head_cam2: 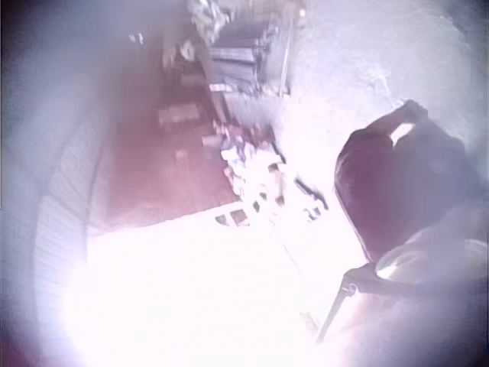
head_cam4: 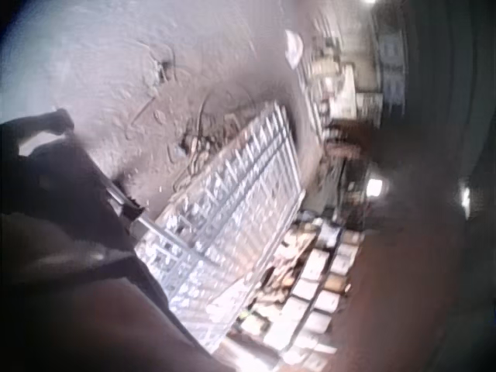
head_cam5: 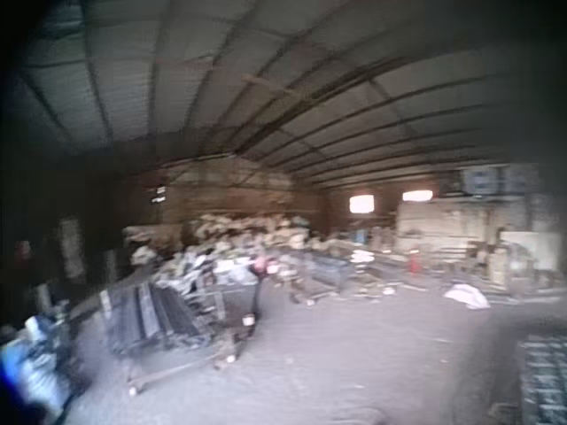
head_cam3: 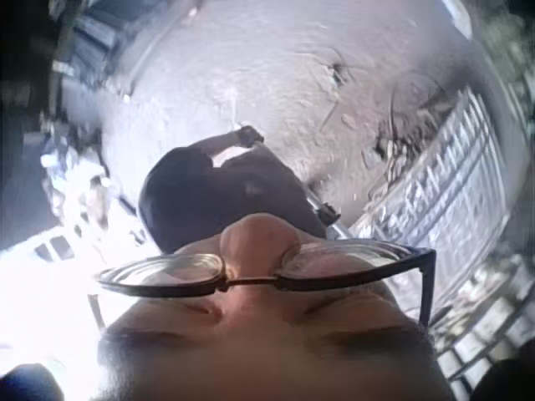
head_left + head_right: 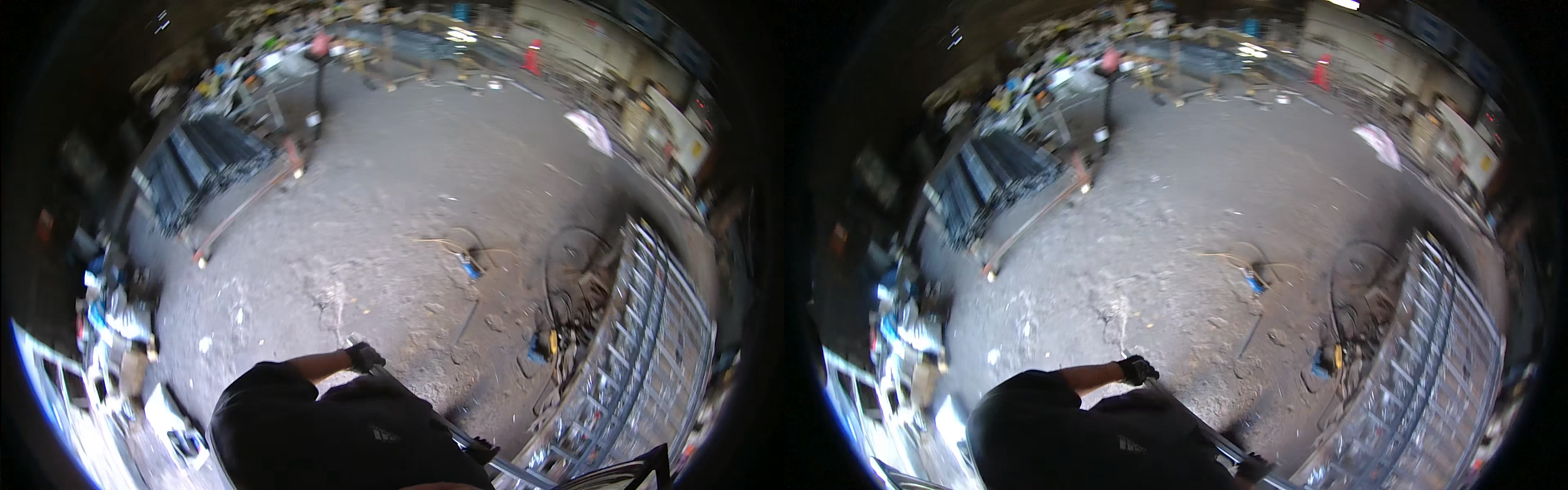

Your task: The person repeatedly picks up long metal bars and places them across a metal frame structure on the floor. The person aligns each bar and sets it down, continuing the process across multiple bars. Another person is visible nearby but not directly involved in the assembly.

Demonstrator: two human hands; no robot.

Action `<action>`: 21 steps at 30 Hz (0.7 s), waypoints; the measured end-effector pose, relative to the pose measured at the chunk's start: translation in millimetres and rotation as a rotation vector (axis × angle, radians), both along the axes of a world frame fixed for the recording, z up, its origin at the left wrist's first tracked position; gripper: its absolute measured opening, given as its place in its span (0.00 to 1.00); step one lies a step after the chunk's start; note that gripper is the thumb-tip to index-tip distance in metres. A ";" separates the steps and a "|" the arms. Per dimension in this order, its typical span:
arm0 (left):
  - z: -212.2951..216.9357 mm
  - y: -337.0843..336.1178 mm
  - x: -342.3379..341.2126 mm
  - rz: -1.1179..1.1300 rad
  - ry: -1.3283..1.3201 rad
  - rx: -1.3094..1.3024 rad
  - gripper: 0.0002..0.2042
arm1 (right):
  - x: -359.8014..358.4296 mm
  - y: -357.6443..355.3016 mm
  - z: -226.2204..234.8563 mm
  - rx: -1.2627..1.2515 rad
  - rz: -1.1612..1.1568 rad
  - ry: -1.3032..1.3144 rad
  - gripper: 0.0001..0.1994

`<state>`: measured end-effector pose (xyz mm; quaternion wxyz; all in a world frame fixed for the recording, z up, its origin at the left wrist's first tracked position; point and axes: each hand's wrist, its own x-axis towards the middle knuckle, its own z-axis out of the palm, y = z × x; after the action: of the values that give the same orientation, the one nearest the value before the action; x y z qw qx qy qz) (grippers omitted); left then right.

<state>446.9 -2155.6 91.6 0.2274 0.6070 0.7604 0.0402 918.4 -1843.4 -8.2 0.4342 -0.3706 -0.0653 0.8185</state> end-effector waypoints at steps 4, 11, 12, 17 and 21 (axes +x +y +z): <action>-7.7 -92.4 -63.3 0.192 0.308 0.489 0.10 | -109.7 -25.3 14.4 -0.019 0.157 -0.189 0.24; -23.9 -150.2 -191.1 0.512 0.695 0.118 0.06 | -330.5 -27.1 47.8 0.003 0.410 -0.223 0.22; -20.9 -161.2 -207.7 0.463 0.770 0.027 0.05 | -357.2 -24.1 48.9 0.008 0.436 -0.219 0.22; 6.5 -231.0 -284.8 0.696 0.403 0.287 0.05 | -498.7 18.6 22.4 0.056 0.597 -0.134 0.21; 19.9 -268.2 -322.9 1.041 0.267 -0.059 0.10 | -652.5 50.8 -17.3 0.048 0.866 0.150 0.21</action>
<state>124.0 -2423.7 111.5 0.0958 0.1433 0.9838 0.0490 265.9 -1792.6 -25.5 0.0633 -0.2382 -0.2019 0.9479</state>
